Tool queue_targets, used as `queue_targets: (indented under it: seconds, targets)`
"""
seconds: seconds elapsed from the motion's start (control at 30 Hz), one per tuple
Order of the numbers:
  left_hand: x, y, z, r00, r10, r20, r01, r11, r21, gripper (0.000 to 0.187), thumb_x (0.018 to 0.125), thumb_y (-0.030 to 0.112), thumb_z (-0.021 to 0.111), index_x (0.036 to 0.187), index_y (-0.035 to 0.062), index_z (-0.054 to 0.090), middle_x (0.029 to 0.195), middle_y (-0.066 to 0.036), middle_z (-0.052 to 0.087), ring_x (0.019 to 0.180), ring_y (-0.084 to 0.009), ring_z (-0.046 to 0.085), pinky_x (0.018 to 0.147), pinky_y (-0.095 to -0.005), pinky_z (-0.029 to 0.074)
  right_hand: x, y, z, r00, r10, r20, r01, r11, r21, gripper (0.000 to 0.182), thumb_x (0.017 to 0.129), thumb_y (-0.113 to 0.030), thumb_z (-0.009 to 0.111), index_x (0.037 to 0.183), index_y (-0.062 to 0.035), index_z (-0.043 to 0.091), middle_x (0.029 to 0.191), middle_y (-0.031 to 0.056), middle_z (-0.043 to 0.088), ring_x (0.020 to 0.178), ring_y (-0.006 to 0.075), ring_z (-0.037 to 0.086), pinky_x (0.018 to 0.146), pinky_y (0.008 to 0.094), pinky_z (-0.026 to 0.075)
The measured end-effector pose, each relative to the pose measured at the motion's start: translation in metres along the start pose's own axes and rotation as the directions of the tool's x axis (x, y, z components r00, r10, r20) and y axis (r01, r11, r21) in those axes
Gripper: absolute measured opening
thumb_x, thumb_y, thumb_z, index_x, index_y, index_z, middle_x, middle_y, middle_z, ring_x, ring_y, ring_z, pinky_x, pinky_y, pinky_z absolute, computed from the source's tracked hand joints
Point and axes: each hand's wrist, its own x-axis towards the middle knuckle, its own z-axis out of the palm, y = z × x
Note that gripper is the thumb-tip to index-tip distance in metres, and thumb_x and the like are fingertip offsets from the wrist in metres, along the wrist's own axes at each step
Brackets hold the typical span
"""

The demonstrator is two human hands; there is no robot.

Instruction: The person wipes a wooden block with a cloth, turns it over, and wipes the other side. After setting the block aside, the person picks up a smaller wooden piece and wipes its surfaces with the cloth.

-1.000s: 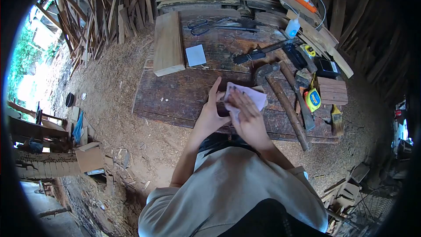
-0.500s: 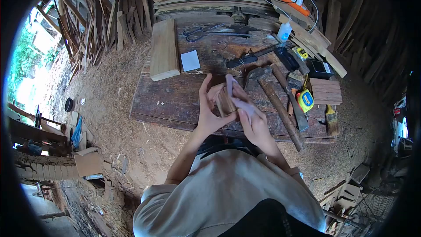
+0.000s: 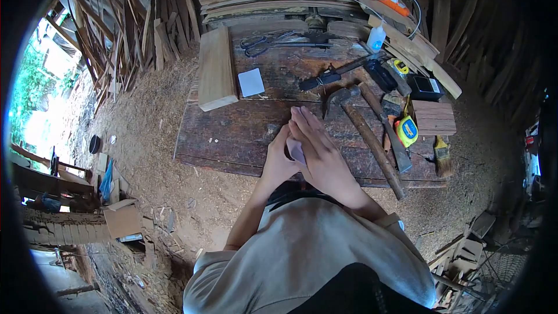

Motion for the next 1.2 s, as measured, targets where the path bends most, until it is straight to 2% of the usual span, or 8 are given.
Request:
queue_targets:
  seconds: [0.17,0.37,0.47,0.87,0.93,0.97,1.07,1.2]
  targets:
    - [0.001,0.003,0.000,0.999,-0.038,0.011,0.037,0.995,0.090,0.055,0.078,0.010,0.076,0.128,0.0021,0.054,0.110,-0.020,0.067,0.105,-0.0285,0.068,0.087,-0.0352,0.052,0.006,-0.001,0.008,1.000,0.031,-0.006,-0.031,0.999,-0.012,0.061,0.084,-0.011,0.065,0.135,0.0145,0.046,0.148,0.0279,0.039,0.139,0.0431,0.039,0.115,0.0485,0.035]
    - [-0.002,0.001,0.009,0.992,-0.043,-0.118,0.033,0.995,-0.089,0.051,0.082,0.014,0.071,0.129,0.0021,0.054,0.114,-0.020,0.067,0.107,-0.0271,0.068,0.089,-0.0357,0.052,-0.009,-0.006,0.005,0.999,-0.015,-0.041,0.012,0.997,-0.073,0.060,0.083,-0.009,0.065,0.134,0.0147,0.045,0.148,0.0284,0.039,0.138,0.0432,0.040,0.114,0.0481,0.036]
    - [0.000,-0.003,0.004,0.997,-0.050,-0.059,0.055,0.994,0.100,0.055,0.081,0.011,0.072,0.131,0.0019,0.053,0.118,-0.019,0.066,0.110,-0.0257,0.066,0.092,-0.0354,0.051,0.001,0.000,0.008,0.999,0.024,-0.025,-0.025,1.000,-0.009,0.057,0.085,-0.009,0.063,0.134,0.0145,0.046,0.149,0.0284,0.038,0.140,0.0428,0.038,0.114,0.0492,0.036]
    - [-0.002,-0.008,0.009,0.986,-0.066,-0.151,0.044,0.989,-0.142,0.063,0.075,0.009,0.077,0.132,0.0012,0.052,0.113,-0.017,0.067,0.110,-0.0224,0.066,0.092,-0.0341,0.050,-0.013,-0.005,0.002,0.999,0.038,0.028,-0.039,0.998,0.047,0.055,0.090,-0.010,0.061,0.136,0.0144,0.044,0.150,0.0293,0.037,0.141,0.0426,0.037,0.115,0.0473,0.036]
    - [-0.001,0.002,0.004,0.990,0.079,-0.115,-0.070,0.994,0.081,0.064,0.075,0.008,0.078,0.132,0.0009,0.051,0.115,-0.017,0.066,0.109,-0.0222,0.066,0.093,-0.0337,0.050,-0.003,0.003,0.006,0.999,0.051,0.017,-0.052,0.996,0.077,0.055,0.090,-0.009,0.061,0.136,0.0150,0.044,0.150,0.0298,0.036,0.141,0.0428,0.036,0.115,0.0472,0.036]
    - [-0.004,-0.003,0.004,0.998,-0.022,-0.065,0.022,1.000,-0.001,0.064,0.075,0.009,0.079,0.132,0.0009,0.051,0.117,-0.016,0.065,0.111,-0.0211,0.065,0.095,-0.0328,0.049,0.003,0.007,0.009,0.998,0.050,0.031,-0.052,0.995,0.081,0.055,0.089,-0.008,0.061,0.136,0.0154,0.044,0.150,0.0303,0.036,0.141,0.0430,0.036,0.115,0.0469,0.035]
    - [-0.004,-0.005,0.003,0.997,0.008,-0.077,-0.016,0.995,-0.095,0.064,0.075,0.009,0.079,0.131,0.0004,0.051,0.119,-0.014,0.064,0.112,-0.0192,0.063,0.097,-0.0324,0.048,0.014,0.009,0.009,0.997,0.054,0.063,-0.061,0.991,0.121,0.056,0.088,-0.006,0.060,0.136,0.0161,0.042,0.150,0.0318,0.035,0.141,0.0435,0.036,0.116,0.0459,0.034]
    - [-0.003,-0.002,0.003,0.994,0.011,-0.110,-0.011,1.000,-0.005,0.064,0.074,0.008,0.079,0.131,-0.0005,0.051,0.119,-0.013,0.064,0.114,-0.0181,0.061,0.098,-0.0324,0.048,0.001,-0.004,0.005,0.999,0.020,0.038,-0.021,0.999,0.027,0.054,0.089,-0.007,0.060,0.135,0.0156,0.043,0.149,0.0325,0.036,0.141,0.0427,0.036,0.115,0.0460,0.035]
